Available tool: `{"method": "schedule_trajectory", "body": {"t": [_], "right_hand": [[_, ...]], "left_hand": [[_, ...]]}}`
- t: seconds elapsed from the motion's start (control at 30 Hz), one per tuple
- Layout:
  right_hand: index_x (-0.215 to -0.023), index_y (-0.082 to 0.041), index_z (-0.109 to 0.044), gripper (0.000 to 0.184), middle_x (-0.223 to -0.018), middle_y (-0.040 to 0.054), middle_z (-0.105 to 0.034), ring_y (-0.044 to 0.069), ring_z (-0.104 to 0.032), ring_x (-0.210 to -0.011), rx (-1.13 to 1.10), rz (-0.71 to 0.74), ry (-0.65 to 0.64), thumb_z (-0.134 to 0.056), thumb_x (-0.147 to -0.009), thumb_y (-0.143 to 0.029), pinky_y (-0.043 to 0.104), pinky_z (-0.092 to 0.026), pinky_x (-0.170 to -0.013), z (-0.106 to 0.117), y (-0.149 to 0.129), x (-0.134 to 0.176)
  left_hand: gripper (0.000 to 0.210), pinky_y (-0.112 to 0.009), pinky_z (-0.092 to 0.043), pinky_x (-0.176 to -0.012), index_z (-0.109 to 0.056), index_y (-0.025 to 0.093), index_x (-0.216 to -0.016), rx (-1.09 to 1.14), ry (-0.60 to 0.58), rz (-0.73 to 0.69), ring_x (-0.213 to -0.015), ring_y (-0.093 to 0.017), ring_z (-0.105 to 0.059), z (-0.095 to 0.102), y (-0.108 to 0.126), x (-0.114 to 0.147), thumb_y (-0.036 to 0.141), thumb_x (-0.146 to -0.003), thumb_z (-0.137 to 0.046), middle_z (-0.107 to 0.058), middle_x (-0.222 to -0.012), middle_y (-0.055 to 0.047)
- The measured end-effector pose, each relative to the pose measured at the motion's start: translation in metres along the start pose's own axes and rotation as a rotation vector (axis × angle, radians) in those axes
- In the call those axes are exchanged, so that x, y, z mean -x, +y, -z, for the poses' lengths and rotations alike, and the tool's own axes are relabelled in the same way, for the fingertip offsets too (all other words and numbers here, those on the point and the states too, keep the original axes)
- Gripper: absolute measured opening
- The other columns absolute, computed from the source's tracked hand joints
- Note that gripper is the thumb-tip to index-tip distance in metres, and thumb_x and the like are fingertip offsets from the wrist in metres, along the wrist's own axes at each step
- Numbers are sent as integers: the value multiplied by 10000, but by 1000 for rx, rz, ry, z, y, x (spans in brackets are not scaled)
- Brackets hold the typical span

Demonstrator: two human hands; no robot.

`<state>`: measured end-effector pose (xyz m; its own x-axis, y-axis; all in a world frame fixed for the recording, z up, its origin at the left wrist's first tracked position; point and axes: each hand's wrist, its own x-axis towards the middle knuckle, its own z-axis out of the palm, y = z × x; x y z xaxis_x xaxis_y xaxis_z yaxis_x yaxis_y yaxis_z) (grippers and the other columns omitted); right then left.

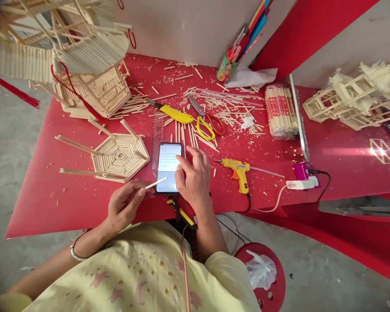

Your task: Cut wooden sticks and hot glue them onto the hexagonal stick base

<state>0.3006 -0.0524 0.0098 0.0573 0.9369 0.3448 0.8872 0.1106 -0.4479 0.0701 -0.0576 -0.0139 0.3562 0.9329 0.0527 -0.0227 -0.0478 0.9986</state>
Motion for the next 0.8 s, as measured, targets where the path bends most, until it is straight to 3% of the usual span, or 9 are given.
{"method": "schedule_trajectory", "body": {"t": [0.5, 0.8], "right_hand": [[-1346, -206, -694, 444, -1526, 128, -525, 323, -407, -1451, 67, -5, -94, -488, -957, -146, 534, -380, -1226, -10, 5, -1], [-1375, -260, -666, 458, -1548, 106, -513, 337, -402, -1465, 21, -22, -83, -486, -965, -166, 584, -379, -1209, -8, 3, -1]], "left_hand": [[184, -339, -541, -796, -771, 212, -919, 33, -23, 14, -807, -228, -680, -1, 1, -3, 371, -959, -686, -736, -837, -91], [189, -338, -541, -782, -760, 212, -919, 10, -17, 32, -797, -228, -682, 0, 1, -2, 381, -959, -684, -740, -838, -89]]}}
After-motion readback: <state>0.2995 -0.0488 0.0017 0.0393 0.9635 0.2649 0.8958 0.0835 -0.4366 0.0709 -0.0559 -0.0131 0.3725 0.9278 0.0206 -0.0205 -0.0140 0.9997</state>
